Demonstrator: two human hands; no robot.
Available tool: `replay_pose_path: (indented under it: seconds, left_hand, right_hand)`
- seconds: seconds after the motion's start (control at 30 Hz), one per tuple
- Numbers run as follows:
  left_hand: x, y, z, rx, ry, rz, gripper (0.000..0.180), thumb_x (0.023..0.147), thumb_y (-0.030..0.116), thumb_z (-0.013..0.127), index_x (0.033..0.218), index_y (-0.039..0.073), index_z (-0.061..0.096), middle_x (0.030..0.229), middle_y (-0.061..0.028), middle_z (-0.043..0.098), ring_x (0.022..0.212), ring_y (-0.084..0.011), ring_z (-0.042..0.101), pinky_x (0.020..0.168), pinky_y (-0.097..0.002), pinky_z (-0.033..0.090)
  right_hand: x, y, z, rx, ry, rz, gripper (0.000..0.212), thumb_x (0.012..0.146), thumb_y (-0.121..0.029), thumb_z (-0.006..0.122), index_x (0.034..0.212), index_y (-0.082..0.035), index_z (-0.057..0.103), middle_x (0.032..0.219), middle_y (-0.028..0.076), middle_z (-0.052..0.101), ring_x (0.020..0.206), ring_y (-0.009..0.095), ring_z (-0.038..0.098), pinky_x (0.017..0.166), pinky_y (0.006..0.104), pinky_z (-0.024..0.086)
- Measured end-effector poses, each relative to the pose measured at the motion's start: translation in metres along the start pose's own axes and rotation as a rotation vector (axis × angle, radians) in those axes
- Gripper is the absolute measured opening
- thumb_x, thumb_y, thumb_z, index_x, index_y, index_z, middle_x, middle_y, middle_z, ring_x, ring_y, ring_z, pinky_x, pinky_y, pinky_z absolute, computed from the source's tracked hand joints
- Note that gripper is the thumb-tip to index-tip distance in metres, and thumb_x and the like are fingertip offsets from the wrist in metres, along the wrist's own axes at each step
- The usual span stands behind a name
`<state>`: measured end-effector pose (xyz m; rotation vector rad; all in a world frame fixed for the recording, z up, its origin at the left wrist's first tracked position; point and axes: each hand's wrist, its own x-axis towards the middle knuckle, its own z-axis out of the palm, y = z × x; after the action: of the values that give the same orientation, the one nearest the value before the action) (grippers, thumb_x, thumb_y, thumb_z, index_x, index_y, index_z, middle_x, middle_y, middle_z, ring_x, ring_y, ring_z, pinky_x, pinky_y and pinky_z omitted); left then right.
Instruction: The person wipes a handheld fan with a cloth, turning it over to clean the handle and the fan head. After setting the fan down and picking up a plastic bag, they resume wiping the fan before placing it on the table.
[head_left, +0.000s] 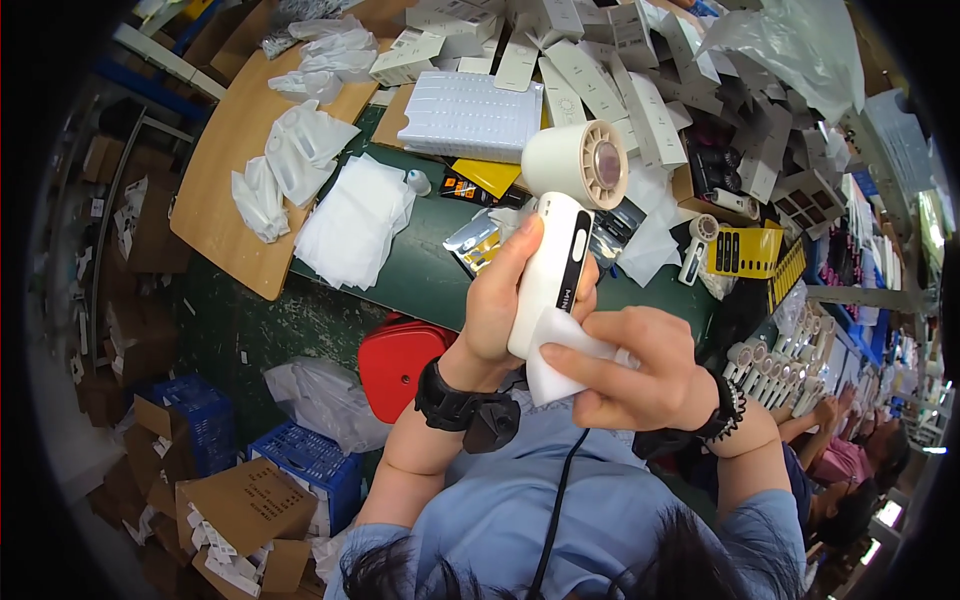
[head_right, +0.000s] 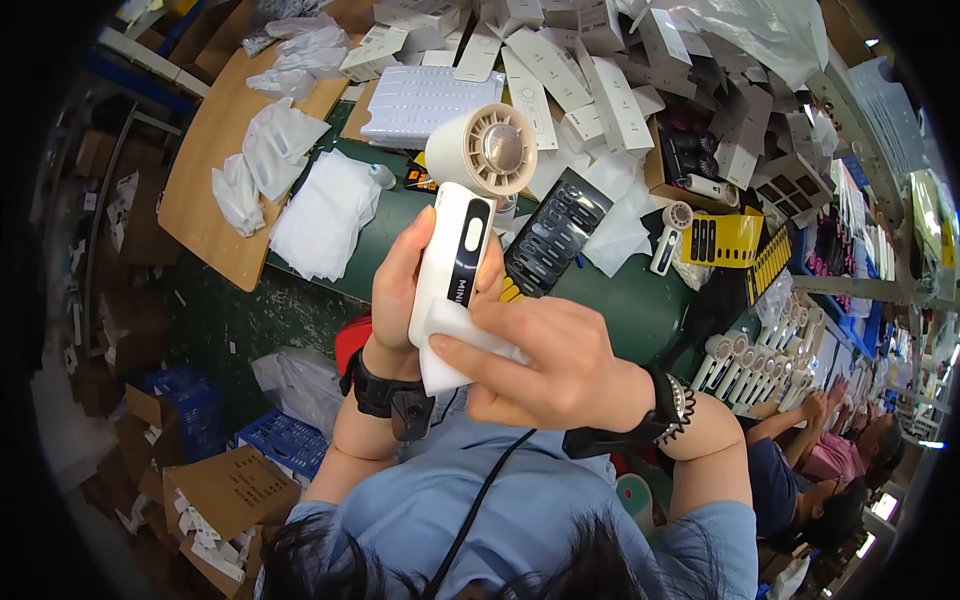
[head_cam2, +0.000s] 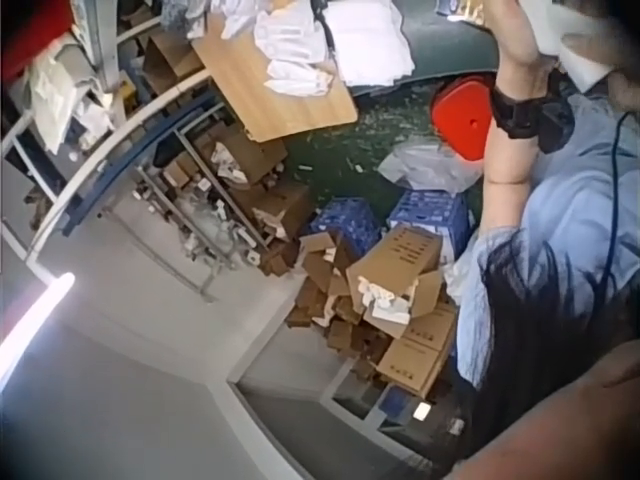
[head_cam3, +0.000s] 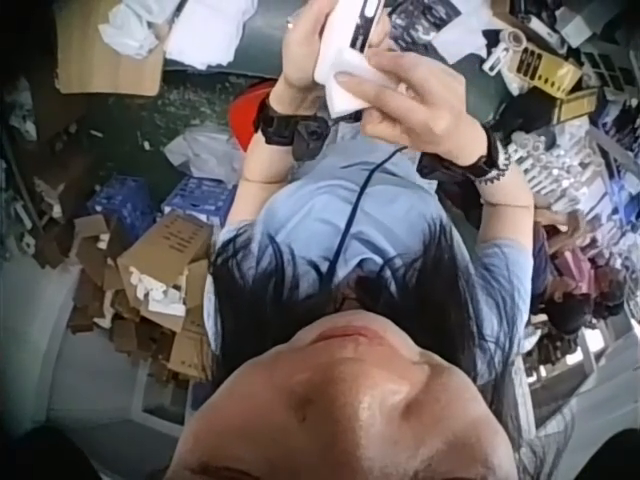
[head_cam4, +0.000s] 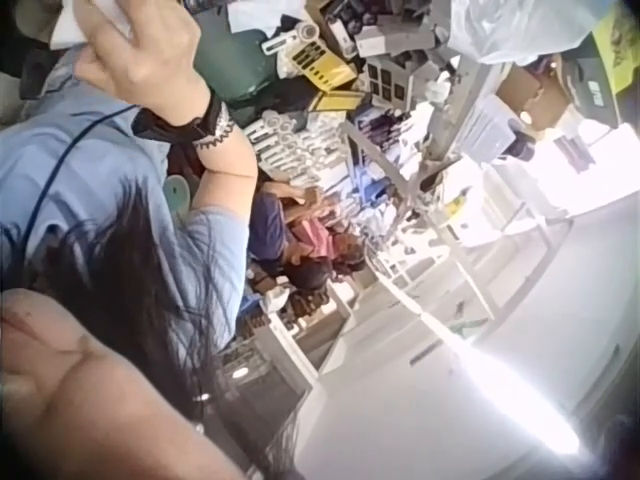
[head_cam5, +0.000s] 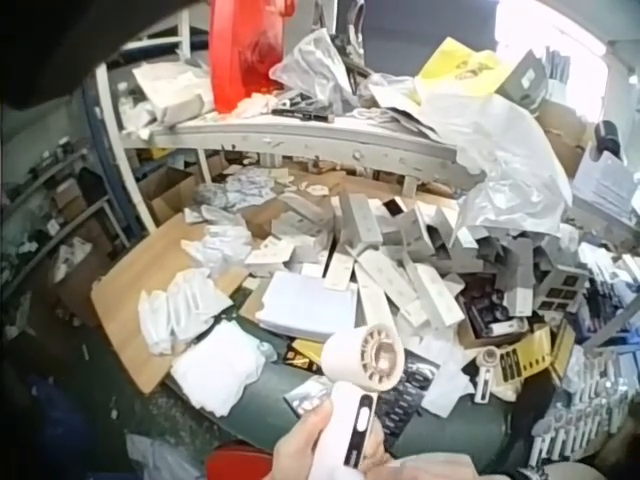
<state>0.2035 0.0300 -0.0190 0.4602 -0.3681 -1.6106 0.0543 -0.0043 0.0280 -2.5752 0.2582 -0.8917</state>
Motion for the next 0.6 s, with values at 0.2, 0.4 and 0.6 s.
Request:
replay_pose_path:
  seconds: [0.2, 0.4, 0.6]
  left_hand:
    - [-0.003, -0.004, 0.004, -0.003, 0.253, 0.011, 0.043, 0.096, 0.041, 0.028, 0.088, 0.004, 0.050, 0.072, -0.0076, 0.055, 0.060, -0.0130, 0.052, 0.055, -0.0250, 0.044]
    - [-0.012, -0.006, 0.004, -0.017, 0.200, -0.014, 0.044, 0.095, 0.042, 0.028, 0.087, 0.004, 0.051, 0.069, -0.0069, 0.056, 0.059, -0.0134, 0.052, 0.055, -0.0252, 0.044]
    - [-0.009, -0.006, -0.013, -0.002, -0.022, -0.054, 0.045, 0.095, 0.042, 0.028, 0.087, 0.005, 0.051, 0.068, -0.0064, 0.055, 0.058, -0.0132, 0.052, 0.054, -0.0248, 0.044]
  right_hand:
    - [-0.001, 0.011, 0.008, 0.009, 0.027, 0.018, 0.042, 0.054, -0.008, 0.062, 0.095, -0.013, 0.070, 0.082, 0.007, 0.056, 0.059, 0.018, 0.054, 0.050, 0.0266, 0.046]
    - [0.007, 0.017, 0.008, -0.025, 0.031, 0.049, 0.042, 0.054, -0.006, 0.062, 0.094, -0.012, 0.069, 0.081, 0.007, 0.057, 0.058, 0.018, 0.054, 0.049, 0.0273, 0.046]
    - [-0.002, 0.007, 0.009, 0.069, -0.033, -0.010, 0.042, 0.053, -0.005, 0.062, 0.094, -0.011, 0.069, 0.081, 0.008, 0.057, 0.056, 0.018, 0.053, 0.047, 0.0273, 0.045]
